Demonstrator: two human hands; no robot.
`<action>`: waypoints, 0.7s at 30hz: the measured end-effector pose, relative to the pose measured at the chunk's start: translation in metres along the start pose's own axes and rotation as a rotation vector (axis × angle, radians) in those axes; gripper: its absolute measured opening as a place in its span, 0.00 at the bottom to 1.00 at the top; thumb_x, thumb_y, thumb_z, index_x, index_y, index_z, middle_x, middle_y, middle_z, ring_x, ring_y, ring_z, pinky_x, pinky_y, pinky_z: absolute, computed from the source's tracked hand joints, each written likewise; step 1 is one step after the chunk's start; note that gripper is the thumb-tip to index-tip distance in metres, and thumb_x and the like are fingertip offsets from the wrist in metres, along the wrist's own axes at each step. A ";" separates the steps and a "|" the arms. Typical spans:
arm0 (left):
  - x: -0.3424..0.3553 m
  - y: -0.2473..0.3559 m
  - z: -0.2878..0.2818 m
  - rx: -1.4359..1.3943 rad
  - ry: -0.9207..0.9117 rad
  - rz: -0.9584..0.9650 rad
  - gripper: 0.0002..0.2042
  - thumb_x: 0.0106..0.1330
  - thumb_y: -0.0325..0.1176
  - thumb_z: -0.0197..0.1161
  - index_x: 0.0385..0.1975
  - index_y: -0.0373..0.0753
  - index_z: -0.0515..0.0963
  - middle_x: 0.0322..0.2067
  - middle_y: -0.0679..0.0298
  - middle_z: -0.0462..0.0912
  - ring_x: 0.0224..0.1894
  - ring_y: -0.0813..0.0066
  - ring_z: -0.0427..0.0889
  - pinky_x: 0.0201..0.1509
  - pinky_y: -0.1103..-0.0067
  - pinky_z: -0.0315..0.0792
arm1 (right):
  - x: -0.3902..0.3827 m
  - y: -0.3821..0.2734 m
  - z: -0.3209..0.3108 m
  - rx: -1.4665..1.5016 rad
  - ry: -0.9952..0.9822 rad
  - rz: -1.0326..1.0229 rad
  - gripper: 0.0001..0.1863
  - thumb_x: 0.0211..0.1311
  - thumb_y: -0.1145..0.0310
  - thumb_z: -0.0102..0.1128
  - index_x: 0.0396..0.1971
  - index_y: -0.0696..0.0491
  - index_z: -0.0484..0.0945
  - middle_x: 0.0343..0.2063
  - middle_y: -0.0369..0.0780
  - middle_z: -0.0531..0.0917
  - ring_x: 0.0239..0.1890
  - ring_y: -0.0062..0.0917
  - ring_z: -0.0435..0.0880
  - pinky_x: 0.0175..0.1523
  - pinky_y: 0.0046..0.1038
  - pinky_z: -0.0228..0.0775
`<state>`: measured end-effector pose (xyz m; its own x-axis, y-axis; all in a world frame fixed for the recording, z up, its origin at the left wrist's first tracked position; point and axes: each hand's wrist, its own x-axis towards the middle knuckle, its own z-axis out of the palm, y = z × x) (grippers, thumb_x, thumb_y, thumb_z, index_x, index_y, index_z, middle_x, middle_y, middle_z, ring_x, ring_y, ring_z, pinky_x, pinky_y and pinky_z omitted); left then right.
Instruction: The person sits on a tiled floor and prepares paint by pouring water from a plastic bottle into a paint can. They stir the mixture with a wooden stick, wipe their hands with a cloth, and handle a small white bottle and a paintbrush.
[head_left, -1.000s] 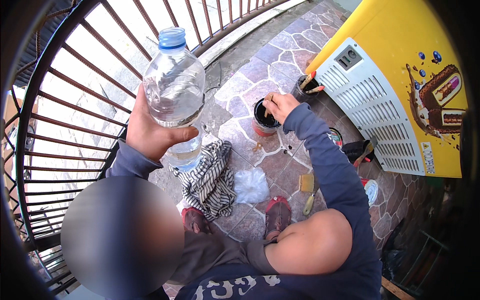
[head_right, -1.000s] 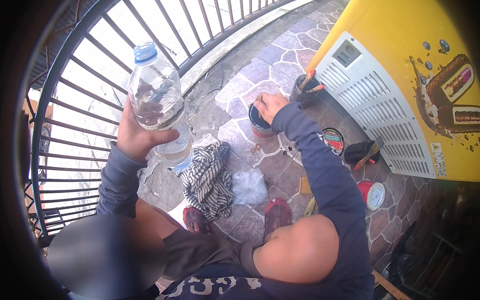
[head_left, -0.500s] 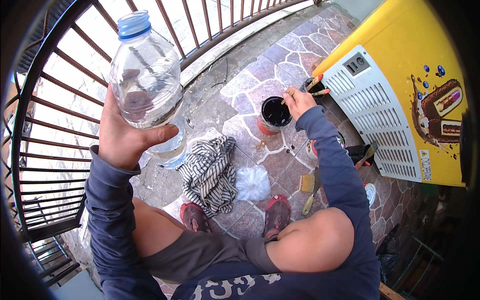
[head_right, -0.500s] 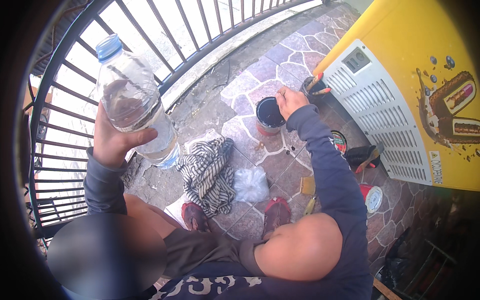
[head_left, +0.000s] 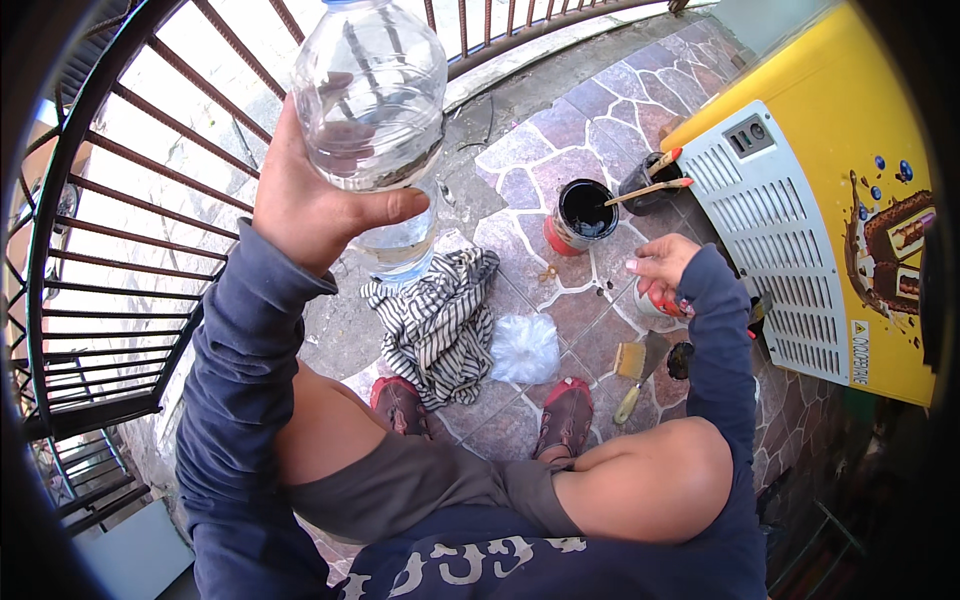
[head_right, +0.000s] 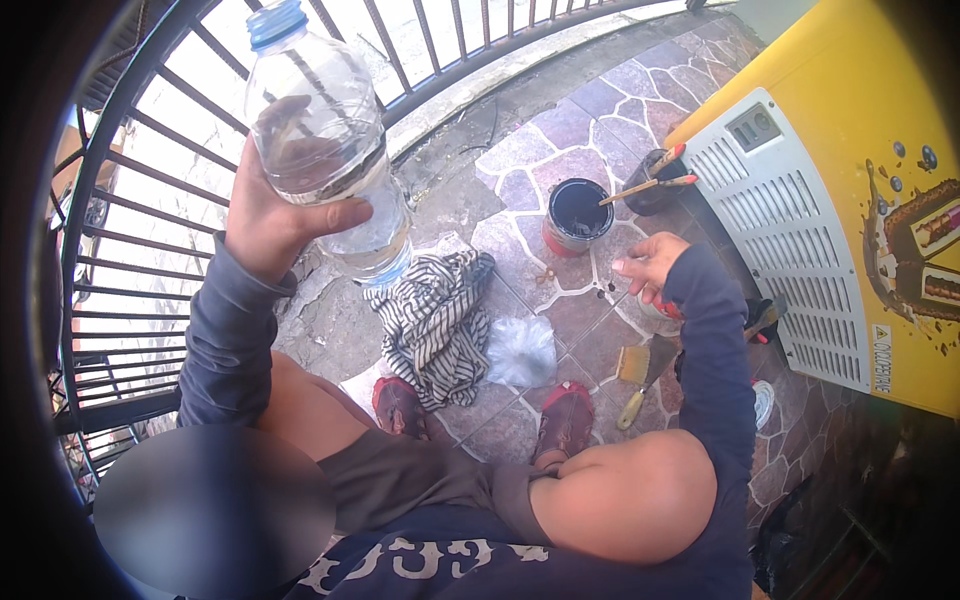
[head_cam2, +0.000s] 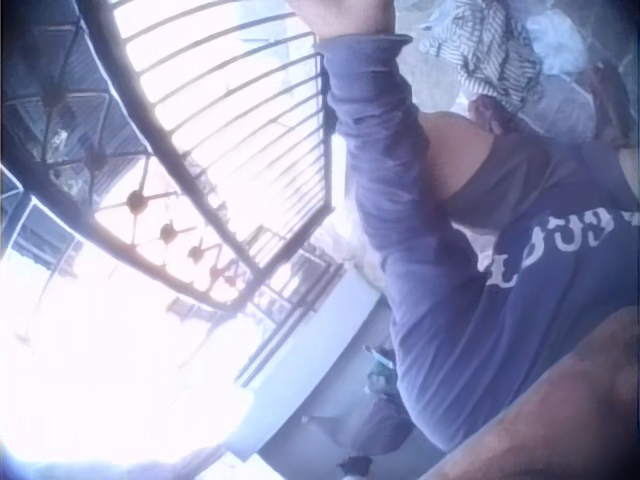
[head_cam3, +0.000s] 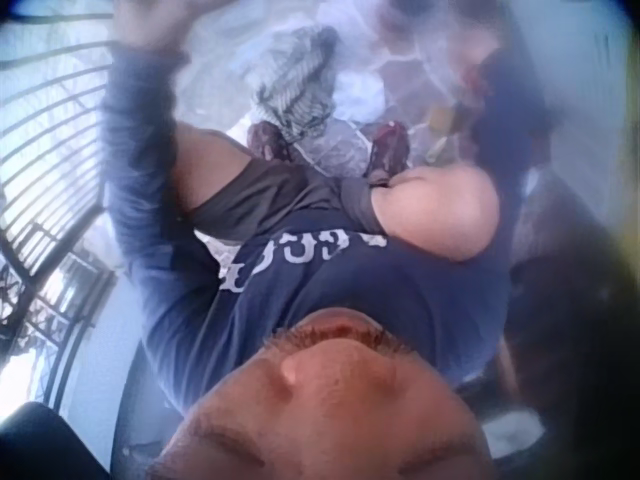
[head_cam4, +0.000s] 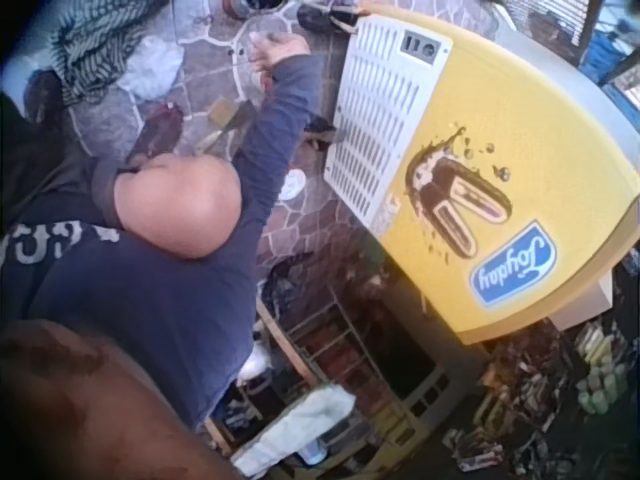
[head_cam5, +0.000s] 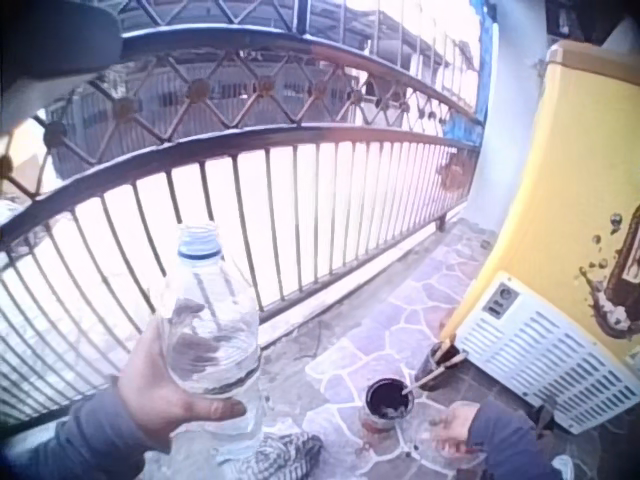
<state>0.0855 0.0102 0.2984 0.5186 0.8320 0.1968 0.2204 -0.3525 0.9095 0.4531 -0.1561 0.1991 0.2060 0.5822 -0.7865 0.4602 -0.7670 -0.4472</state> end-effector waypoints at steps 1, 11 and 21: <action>0.002 -0.005 0.001 -0.021 0.004 0.031 0.48 0.37 0.31 0.84 0.59 0.30 0.59 0.47 0.51 0.78 0.51 0.61 0.79 0.57 0.70 0.73 | -0.013 -0.002 0.005 0.073 -0.115 -0.103 0.28 0.66 0.62 0.61 0.61 0.60 0.67 0.30 0.43 0.84 0.20 0.18 0.79 0.21 0.19 0.69; 0.021 -0.055 0.029 0.028 0.120 0.000 0.52 0.33 0.33 0.84 0.60 0.33 0.54 0.47 0.50 0.77 0.51 0.60 0.78 0.57 0.70 0.73 | 0.136 -0.011 0.214 -0.134 0.301 -0.384 0.23 0.62 0.55 0.60 0.54 0.50 0.75 0.36 0.50 0.84 0.44 0.44 0.82 0.52 0.38 0.72; -0.003 -0.060 -0.018 0.089 0.105 -0.097 0.51 0.32 0.35 0.84 0.58 0.29 0.58 0.47 0.49 0.78 0.51 0.60 0.79 0.57 0.72 0.72 | 0.085 -0.079 0.175 -0.746 0.201 -0.447 0.17 0.54 0.56 0.66 0.37 0.52 0.82 0.34 0.50 0.84 0.42 0.44 0.84 0.49 0.40 0.75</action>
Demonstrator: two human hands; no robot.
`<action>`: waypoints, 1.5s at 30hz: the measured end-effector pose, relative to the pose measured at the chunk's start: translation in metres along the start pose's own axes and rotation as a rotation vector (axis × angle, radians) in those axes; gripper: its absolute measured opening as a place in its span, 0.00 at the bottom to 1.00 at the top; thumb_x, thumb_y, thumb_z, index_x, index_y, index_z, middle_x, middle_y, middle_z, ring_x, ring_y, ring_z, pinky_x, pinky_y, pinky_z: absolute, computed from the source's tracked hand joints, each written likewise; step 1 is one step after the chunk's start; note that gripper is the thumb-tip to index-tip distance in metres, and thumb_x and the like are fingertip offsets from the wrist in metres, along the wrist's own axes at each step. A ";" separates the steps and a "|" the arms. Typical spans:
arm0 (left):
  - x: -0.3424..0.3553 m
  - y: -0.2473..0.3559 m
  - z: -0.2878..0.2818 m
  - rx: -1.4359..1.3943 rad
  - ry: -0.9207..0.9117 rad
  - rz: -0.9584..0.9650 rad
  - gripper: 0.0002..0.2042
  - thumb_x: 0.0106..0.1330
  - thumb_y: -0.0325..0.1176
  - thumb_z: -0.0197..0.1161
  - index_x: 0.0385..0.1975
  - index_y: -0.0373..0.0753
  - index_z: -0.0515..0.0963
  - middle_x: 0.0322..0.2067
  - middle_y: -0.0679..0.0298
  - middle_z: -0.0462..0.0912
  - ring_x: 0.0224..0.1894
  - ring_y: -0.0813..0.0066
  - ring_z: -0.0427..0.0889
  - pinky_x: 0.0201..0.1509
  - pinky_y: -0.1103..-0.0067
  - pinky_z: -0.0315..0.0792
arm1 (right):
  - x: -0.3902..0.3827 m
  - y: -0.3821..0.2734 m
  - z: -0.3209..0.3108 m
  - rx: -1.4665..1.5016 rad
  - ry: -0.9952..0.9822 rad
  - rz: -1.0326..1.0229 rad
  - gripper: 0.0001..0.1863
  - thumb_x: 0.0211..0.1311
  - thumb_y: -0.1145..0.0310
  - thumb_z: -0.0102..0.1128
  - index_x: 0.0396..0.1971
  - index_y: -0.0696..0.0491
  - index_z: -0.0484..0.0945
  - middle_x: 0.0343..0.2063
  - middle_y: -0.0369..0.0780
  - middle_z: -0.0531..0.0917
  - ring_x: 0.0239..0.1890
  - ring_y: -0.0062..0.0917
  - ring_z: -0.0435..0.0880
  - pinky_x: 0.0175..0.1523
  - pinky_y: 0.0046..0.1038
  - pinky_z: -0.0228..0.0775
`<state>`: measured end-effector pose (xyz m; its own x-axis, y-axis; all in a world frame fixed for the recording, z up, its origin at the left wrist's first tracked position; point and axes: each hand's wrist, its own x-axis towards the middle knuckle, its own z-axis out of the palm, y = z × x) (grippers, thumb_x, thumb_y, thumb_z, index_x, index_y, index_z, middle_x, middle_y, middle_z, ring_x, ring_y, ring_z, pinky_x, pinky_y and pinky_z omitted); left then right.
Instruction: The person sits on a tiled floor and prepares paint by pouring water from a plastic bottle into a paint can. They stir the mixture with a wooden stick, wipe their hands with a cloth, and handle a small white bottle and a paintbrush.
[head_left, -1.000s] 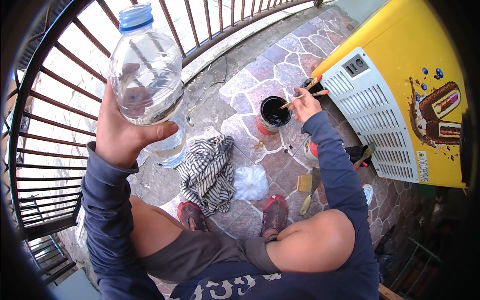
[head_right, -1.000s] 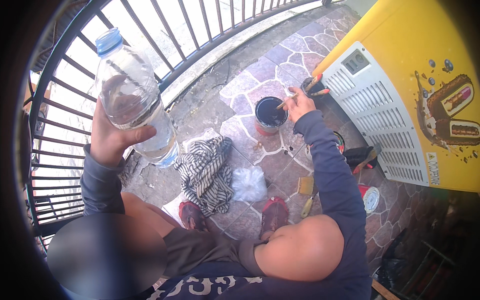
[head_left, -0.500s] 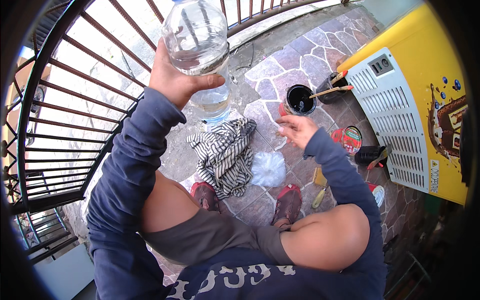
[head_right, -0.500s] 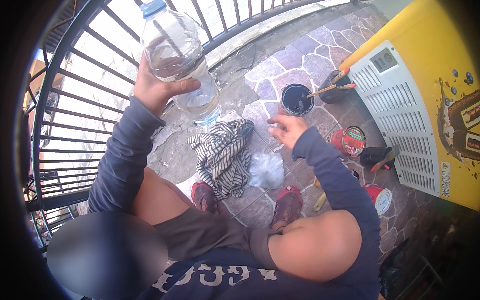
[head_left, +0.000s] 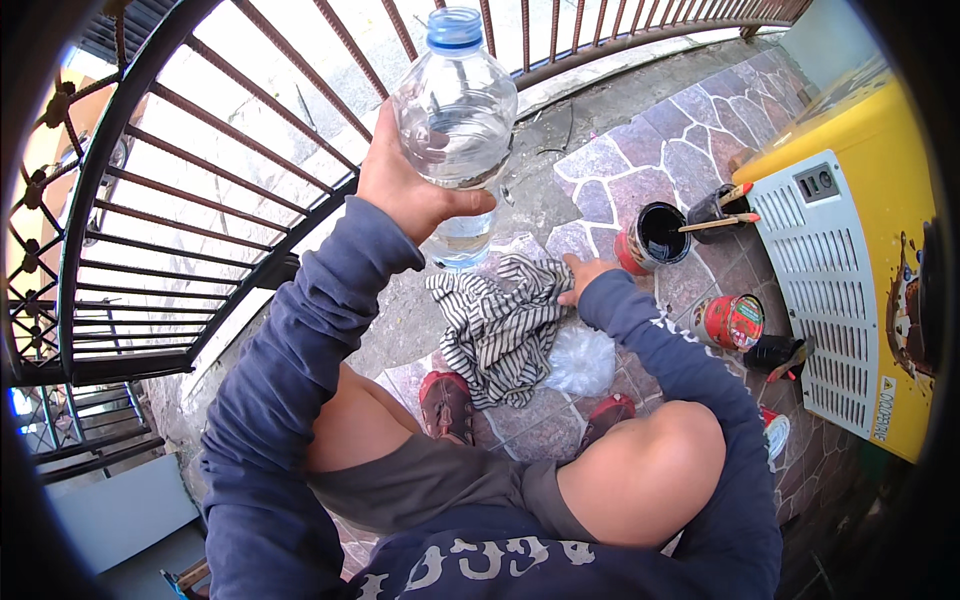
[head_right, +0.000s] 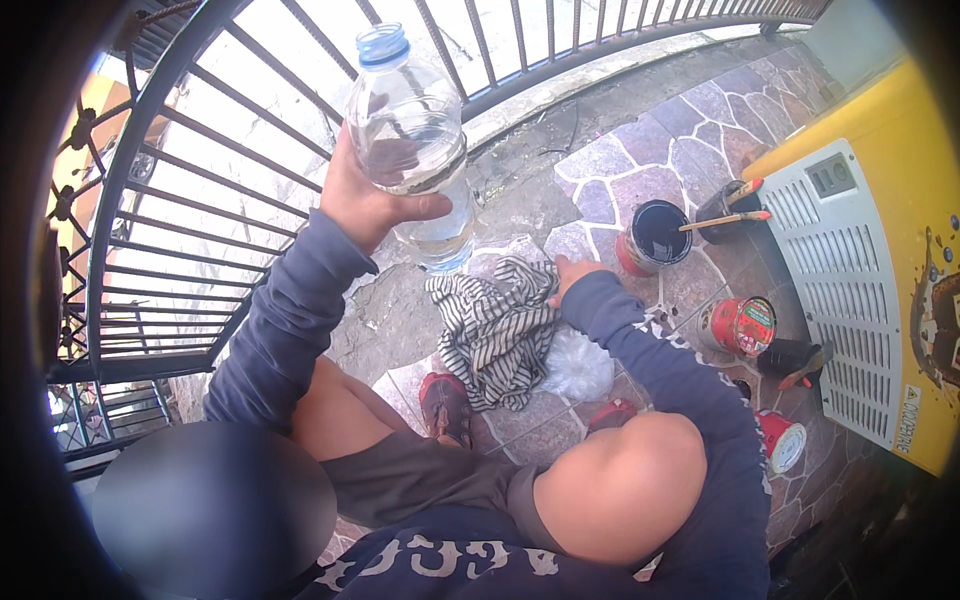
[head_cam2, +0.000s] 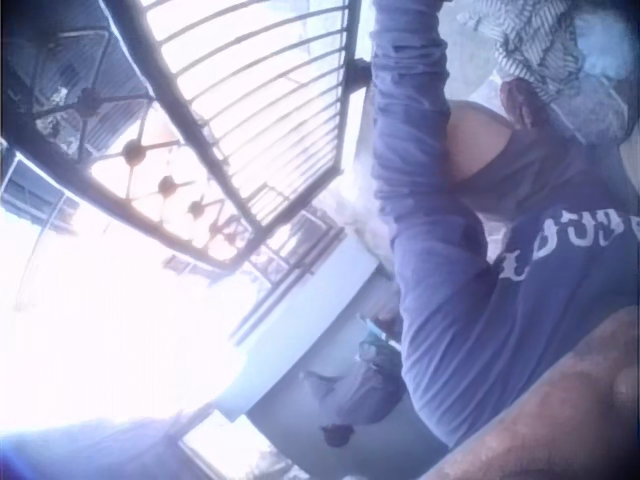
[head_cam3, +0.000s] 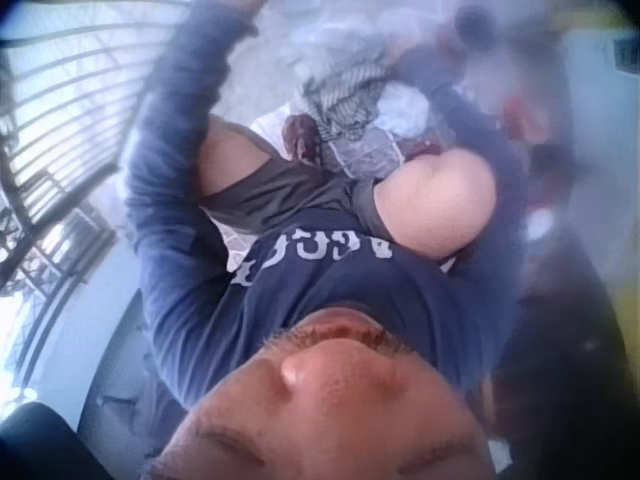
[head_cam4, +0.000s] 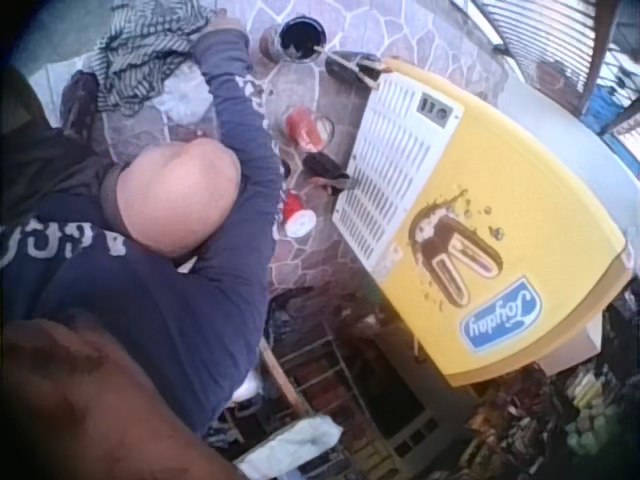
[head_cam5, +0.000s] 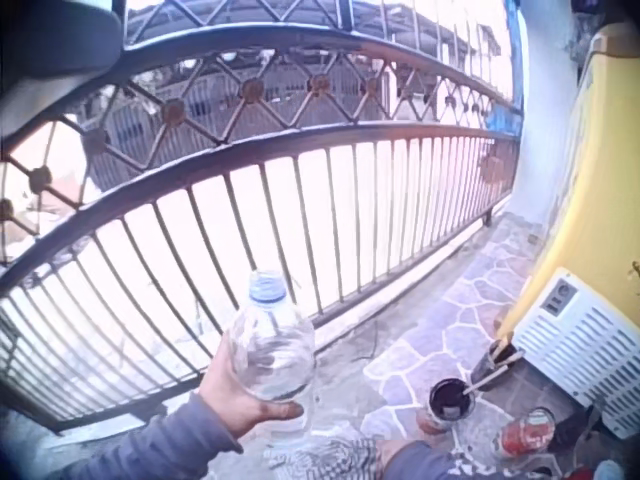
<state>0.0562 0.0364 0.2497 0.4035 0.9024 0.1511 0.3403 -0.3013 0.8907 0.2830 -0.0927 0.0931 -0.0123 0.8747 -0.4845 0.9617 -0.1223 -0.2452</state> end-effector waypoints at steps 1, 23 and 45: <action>-0.001 0.000 -0.005 0.028 0.008 -0.003 0.51 0.32 0.35 0.84 0.58 0.29 0.57 0.47 0.49 0.78 0.51 0.60 0.79 0.57 0.72 0.72 | -0.002 -0.008 -0.021 -0.061 -0.007 -0.025 0.16 0.54 0.56 0.66 0.36 0.52 0.83 0.34 0.50 0.84 0.42 0.43 0.84 0.49 0.40 0.75; -0.021 -0.040 -0.042 0.268 -0.233 -0.089 0.55 0.34 0.35 0.80 0.66 0.36 0.53 0.46 0.44 0.79 0.50 0.48 0.80 0.56 0.69 0.73 | -0.018 -0.056 -0.002 1.227 0.437 -0.238 0.14 0.75 0.64 0.47 0.44 0.60 0.75 0.34 0.34 0.80 0.38 0.16 0.75 0.46 0.21 0.66; -0.038 -0.026 -0.034 0.438 -0.524 0.049 0.50 0.30 0.26 0.76 0.62 0.45 0.59 0.43 0.44 0.78 0.49 0.42 0.77 0.53 0.62 0.73 | -0.063 -0.115 -0.100 1.011 1.122 -0.269 0.11 0.56 0.69 0.70 0.35 0.60 0.82 0.29 0.41 0.82 0.32 0.25 0.81 0.38 0.25 0.72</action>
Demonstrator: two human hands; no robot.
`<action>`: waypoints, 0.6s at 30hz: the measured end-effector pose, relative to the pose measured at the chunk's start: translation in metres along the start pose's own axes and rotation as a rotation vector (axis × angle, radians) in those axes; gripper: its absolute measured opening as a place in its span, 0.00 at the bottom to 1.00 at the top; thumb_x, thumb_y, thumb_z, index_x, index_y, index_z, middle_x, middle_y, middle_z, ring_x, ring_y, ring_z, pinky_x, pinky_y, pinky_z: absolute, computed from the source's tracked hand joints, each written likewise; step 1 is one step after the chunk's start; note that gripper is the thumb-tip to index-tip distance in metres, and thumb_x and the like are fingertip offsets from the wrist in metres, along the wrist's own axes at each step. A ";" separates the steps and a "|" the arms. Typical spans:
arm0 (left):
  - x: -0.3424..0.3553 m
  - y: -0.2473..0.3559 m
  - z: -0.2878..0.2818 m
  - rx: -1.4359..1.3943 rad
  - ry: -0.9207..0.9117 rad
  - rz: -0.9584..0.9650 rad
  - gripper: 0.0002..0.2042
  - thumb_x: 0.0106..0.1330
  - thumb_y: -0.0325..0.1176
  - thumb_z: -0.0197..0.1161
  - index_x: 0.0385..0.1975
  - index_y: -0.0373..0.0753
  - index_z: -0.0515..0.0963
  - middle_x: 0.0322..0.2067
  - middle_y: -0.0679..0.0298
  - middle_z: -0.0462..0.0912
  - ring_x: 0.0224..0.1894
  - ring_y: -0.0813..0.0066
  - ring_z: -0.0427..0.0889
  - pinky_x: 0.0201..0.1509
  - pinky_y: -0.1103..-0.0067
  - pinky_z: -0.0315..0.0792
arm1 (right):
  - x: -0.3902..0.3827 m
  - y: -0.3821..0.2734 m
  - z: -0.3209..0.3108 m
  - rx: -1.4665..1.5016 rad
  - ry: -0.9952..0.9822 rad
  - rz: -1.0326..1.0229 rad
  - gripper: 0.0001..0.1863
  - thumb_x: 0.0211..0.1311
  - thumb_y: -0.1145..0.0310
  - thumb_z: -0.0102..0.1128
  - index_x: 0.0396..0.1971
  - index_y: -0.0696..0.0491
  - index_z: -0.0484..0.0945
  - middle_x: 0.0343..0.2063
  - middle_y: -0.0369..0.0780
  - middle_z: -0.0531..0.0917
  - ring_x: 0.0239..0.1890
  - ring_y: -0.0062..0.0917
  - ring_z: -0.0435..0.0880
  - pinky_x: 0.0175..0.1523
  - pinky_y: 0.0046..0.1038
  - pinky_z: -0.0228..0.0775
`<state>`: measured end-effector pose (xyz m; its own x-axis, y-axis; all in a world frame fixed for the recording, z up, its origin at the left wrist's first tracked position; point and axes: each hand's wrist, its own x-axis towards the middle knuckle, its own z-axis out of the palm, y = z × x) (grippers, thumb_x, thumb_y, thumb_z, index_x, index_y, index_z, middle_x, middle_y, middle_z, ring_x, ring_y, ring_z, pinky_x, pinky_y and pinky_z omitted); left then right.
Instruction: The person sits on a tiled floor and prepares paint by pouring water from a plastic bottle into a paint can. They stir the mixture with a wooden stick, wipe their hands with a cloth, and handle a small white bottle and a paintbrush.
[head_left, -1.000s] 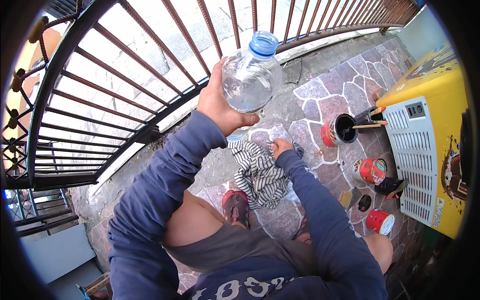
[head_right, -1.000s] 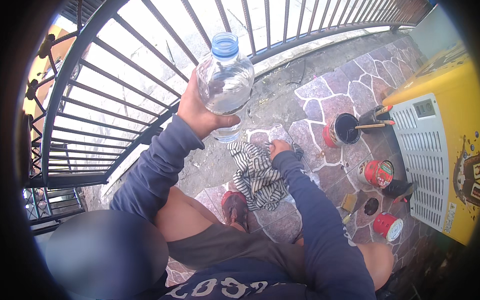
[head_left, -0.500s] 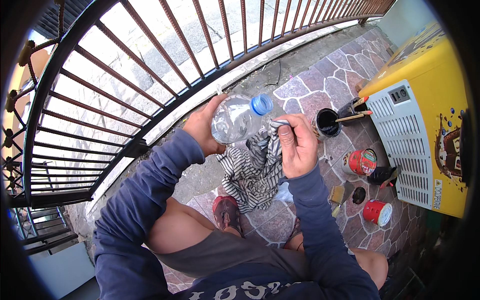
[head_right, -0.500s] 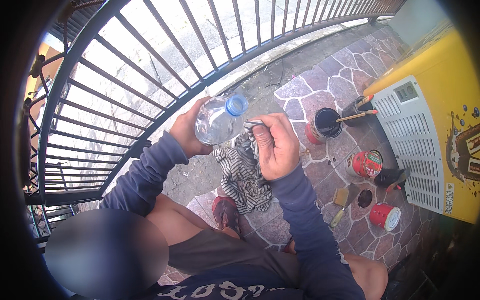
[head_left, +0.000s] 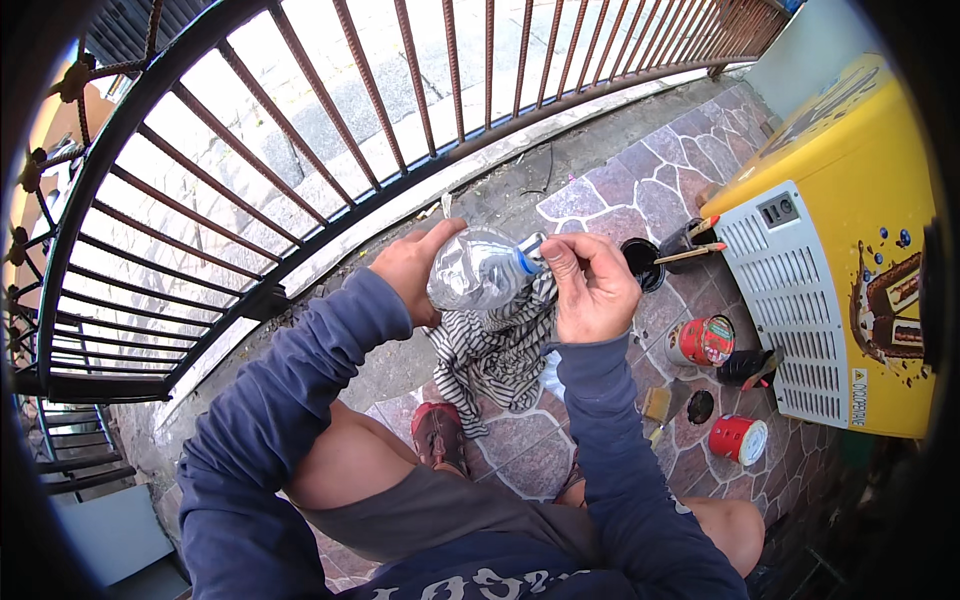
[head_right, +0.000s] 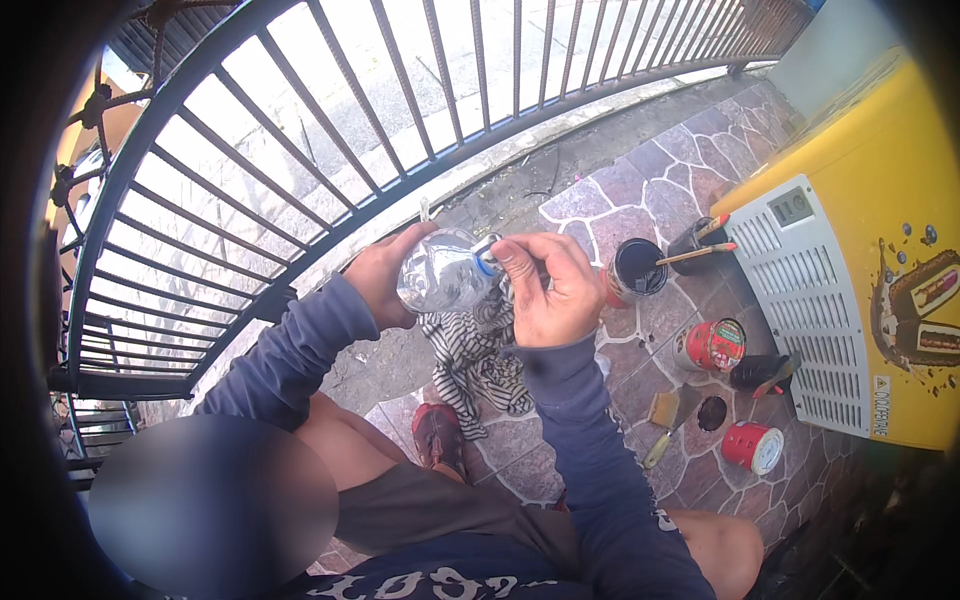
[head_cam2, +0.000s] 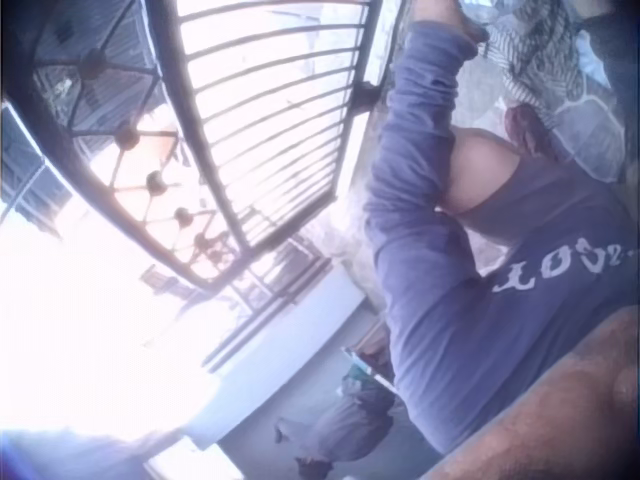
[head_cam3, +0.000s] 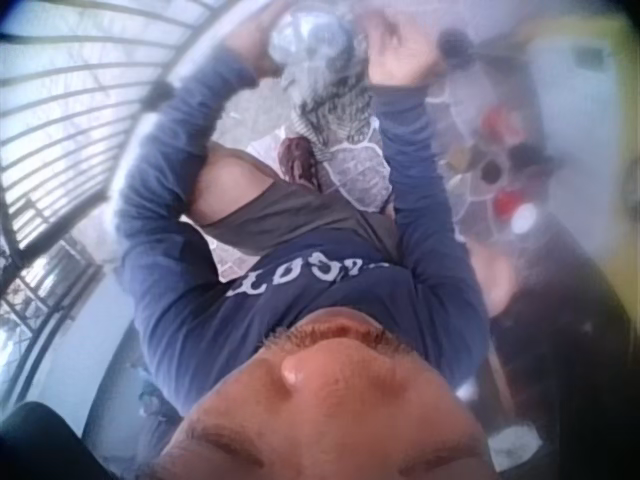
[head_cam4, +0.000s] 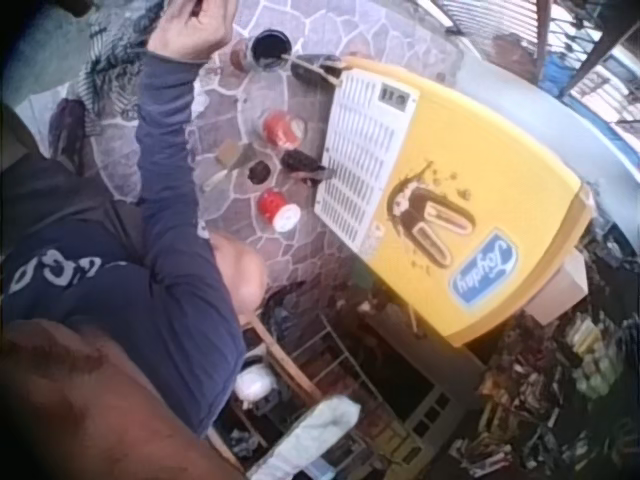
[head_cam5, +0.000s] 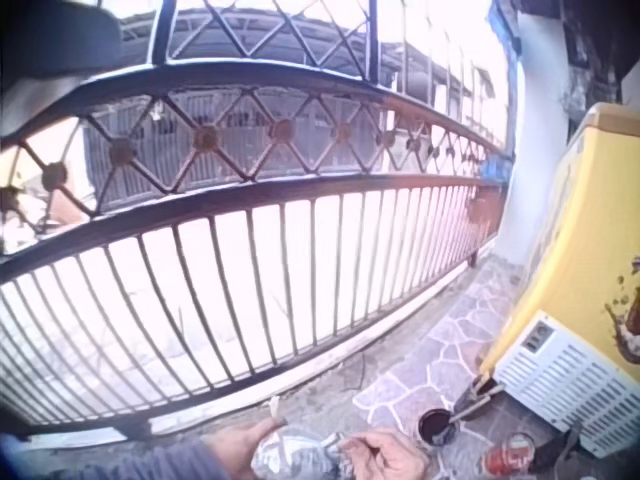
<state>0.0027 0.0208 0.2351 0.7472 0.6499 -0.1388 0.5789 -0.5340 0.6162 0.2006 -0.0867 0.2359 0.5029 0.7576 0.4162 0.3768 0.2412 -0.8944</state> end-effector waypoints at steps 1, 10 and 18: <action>0.000 0.000 0.000 0.000 -0.007 -0.014 0.50 0.30 0.26 0.76 0.62 0.45 0.59 0.43 0.45 0.79 0.48 0.42 0.77 0.53 0.62 0.73 | -0.003 -0.001 0.003 -0.049 -0.014 -0.060 0.10 0.57 0.71 0.69 0.36 0.60 0.83 0.33 0.43 0.81 0.32 0.29 0.81 0.39 0.26 0.73; 0.001 0.004 0.000 0.034 -0.060 -0.085 0.50 0.30 0.28 0.77 0.62 0.44 0.60 0.41 0.45 0.79 0.47 0.43 0.79 0.51 0.62 0.74 | 0.000 0.013 -0.012 0.222 -0.195 0.124 0.13 0.61 0.73 0.65 0.45 0.60 0.82 0.43 0.40 0.78 0.42 0.20 0.77 0.45 0.21 0.71; 0.003 0.006 -0.002 0.142 -0.037 -0.100 0.48 0.33 0.25 0.74 0.63 0.42 0.60 0.42 0.43 0.78 0.47 0.44 0.79 0.51 0.65 0.75 | 0.013 -0.001 -0.032 -0.311 -0.251 -0.103 0.21 0.47 0.84 0.60 0.45 0.57 0.81 0.34 0.41 0.83 0.33 0.22 0.80 0.39 0.22 0.72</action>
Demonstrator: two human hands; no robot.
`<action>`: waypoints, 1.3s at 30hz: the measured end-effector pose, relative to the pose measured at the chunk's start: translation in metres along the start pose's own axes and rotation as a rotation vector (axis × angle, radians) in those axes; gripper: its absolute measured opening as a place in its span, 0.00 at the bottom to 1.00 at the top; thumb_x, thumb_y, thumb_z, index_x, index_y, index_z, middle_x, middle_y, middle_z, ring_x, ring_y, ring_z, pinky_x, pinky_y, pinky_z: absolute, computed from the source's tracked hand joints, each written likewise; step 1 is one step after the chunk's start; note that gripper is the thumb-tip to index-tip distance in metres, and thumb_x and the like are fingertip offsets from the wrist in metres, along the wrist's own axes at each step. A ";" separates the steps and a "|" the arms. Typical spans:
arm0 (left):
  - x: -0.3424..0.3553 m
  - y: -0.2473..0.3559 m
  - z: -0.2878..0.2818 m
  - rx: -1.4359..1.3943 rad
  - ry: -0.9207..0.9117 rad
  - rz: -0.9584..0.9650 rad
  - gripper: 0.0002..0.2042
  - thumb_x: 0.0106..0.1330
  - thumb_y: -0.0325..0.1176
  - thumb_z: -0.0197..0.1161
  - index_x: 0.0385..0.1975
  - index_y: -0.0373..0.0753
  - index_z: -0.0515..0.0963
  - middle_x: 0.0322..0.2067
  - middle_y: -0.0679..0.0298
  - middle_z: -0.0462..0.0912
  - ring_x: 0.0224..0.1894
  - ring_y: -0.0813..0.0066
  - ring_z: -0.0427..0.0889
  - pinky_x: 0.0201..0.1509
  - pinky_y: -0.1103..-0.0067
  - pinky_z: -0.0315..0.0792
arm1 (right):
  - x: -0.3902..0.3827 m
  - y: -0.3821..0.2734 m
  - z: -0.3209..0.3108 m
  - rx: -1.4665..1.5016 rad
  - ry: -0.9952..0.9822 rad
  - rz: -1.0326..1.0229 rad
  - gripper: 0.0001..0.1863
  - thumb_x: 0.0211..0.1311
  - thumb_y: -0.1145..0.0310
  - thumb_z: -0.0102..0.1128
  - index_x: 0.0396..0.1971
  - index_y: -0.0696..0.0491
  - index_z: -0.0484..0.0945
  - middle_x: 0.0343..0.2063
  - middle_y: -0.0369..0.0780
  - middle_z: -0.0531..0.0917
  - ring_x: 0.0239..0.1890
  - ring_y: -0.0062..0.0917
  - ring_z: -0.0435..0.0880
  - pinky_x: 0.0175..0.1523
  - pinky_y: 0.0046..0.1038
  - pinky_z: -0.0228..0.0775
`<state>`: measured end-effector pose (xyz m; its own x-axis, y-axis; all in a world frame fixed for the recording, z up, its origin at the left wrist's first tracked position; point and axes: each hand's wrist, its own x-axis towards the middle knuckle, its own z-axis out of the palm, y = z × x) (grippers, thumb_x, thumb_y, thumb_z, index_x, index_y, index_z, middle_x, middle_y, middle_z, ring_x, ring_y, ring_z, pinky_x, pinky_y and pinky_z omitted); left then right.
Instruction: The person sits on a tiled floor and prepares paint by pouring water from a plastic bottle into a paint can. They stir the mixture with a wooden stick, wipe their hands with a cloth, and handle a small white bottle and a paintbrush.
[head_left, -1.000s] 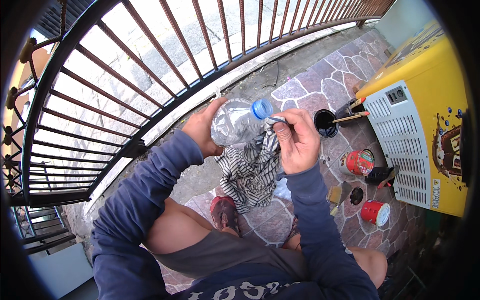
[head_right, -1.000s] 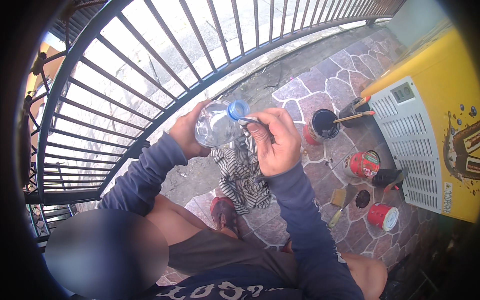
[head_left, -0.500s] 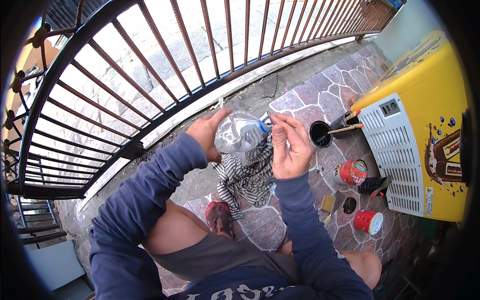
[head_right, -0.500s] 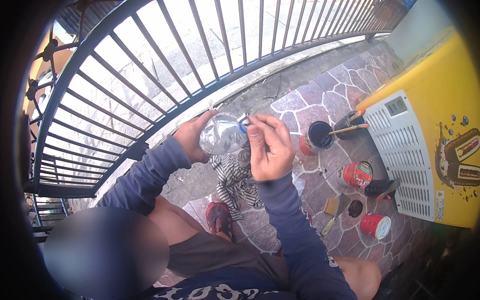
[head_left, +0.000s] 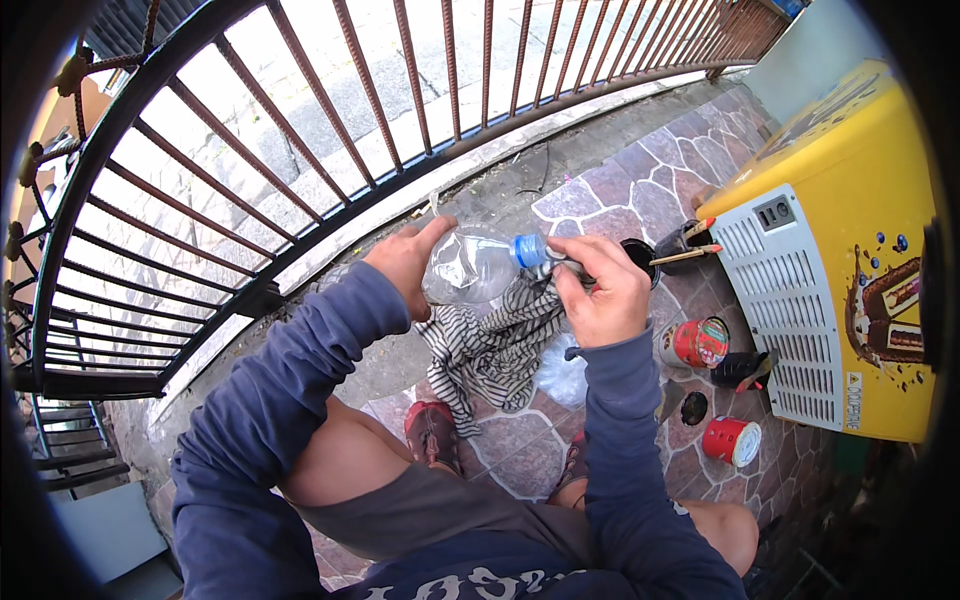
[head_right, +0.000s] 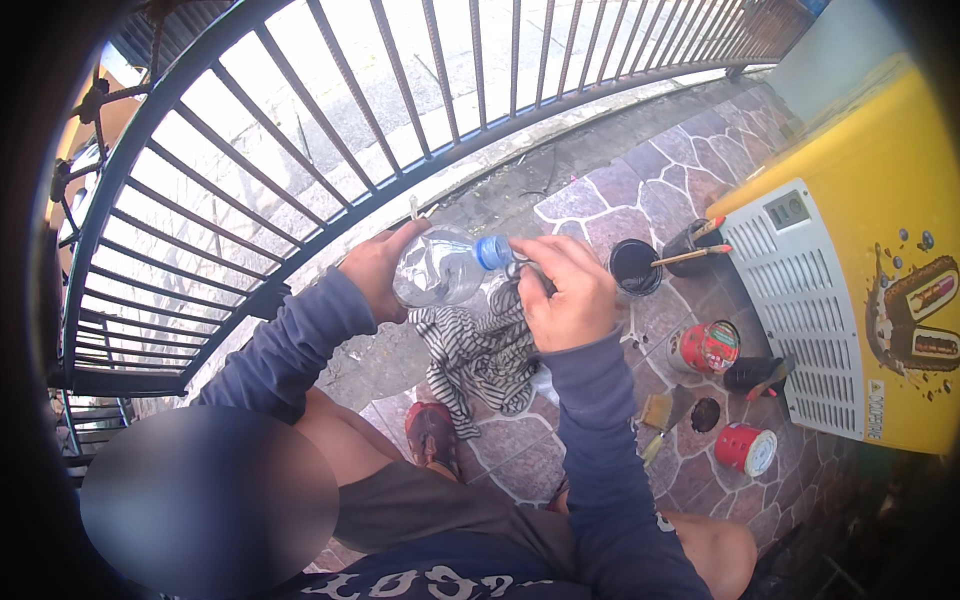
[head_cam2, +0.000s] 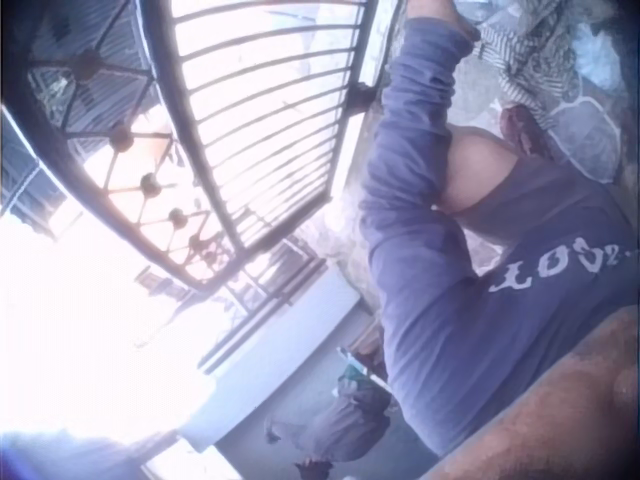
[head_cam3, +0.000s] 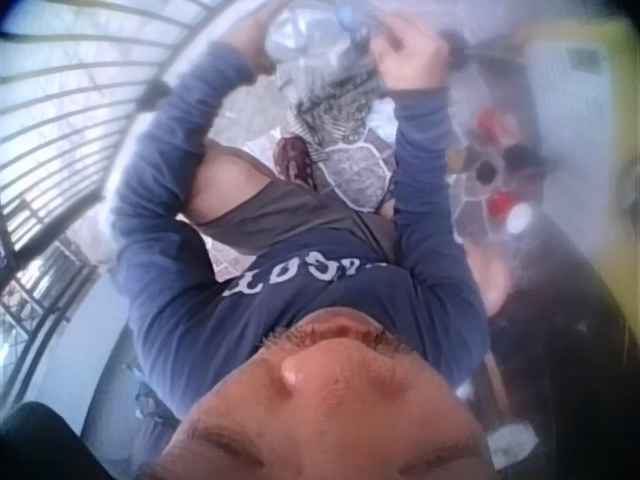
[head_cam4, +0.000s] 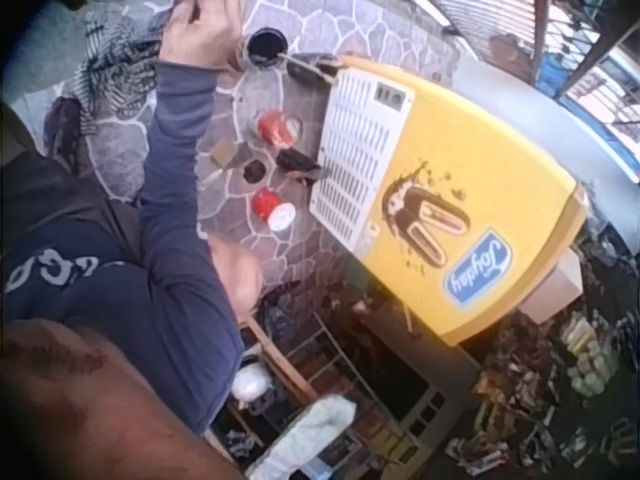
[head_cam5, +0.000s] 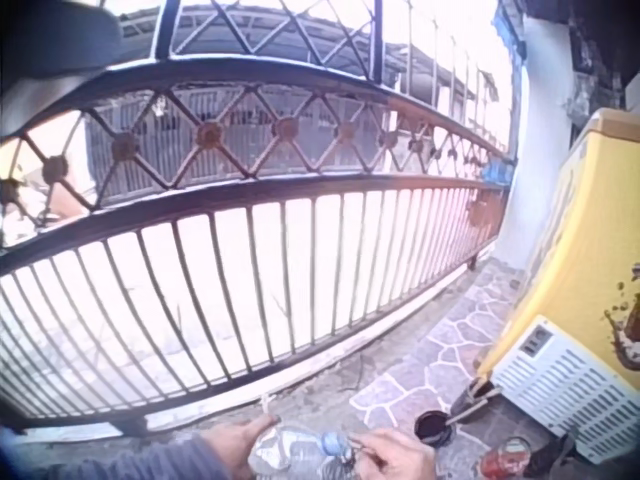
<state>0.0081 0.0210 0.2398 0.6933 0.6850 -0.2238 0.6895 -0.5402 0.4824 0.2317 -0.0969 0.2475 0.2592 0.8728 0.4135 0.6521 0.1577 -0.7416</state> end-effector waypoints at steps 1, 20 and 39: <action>0.000 0.001 0.001 0.009 0.016 0.002 0.46 0.33 0.24 0.72 0.61 0.44 0.61 0.41 0.43 0.78 0.45 0.44 0.80 0.50 0.64 0.76 | 0.001 -0.001 0.002 0.039 0.002 0.057 0.20 0.47 0.83 0.61 0.45 0.57 0.81 0.36 0.42 0.83 0.34 0.24 0.81 0.39 0.24 0.73; -0.003 0.005 -0.003 0.063 -0.018 -0.074 0.48 0.30 0.25 0.74 0.62 0.42 0.61 0.40 0.45 0.80 0.45 0.46 0.80 0.48 0.64 0.75 | -0.020 0.007 0.051 0.776 0.208 0.295 0.25 0.61 0.77 0.64 0.58 0.63 0.68 0.48 0.50 0.82 0.50 0.24 0.79 0.54 0.23 0.72; -0.006 0.027 -0.041 0.290 -0.432 -0.251 0.48 0.31 0.33 0.78 0.61 0.35 0.64 0.35 0.47 0.83 0.44 0.51 0.82 0.48 0.69 0.77 | -0.037 0.023 0.079 0.744 0.149 0.381 0.20 0.68 0.73 0.57 0.56 0.64 0.69 0.49 0.48 0.81 0.50 0.22 0.79 0.54 0.20 0.69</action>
<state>0.0141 0.0223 0.2891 0.4818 0.5808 -0.6562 0.8310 -0.5405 0.1317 0.1808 -0.0896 0.1735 0.4914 0.8661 0.0912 -0.1244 0.1734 -0.9770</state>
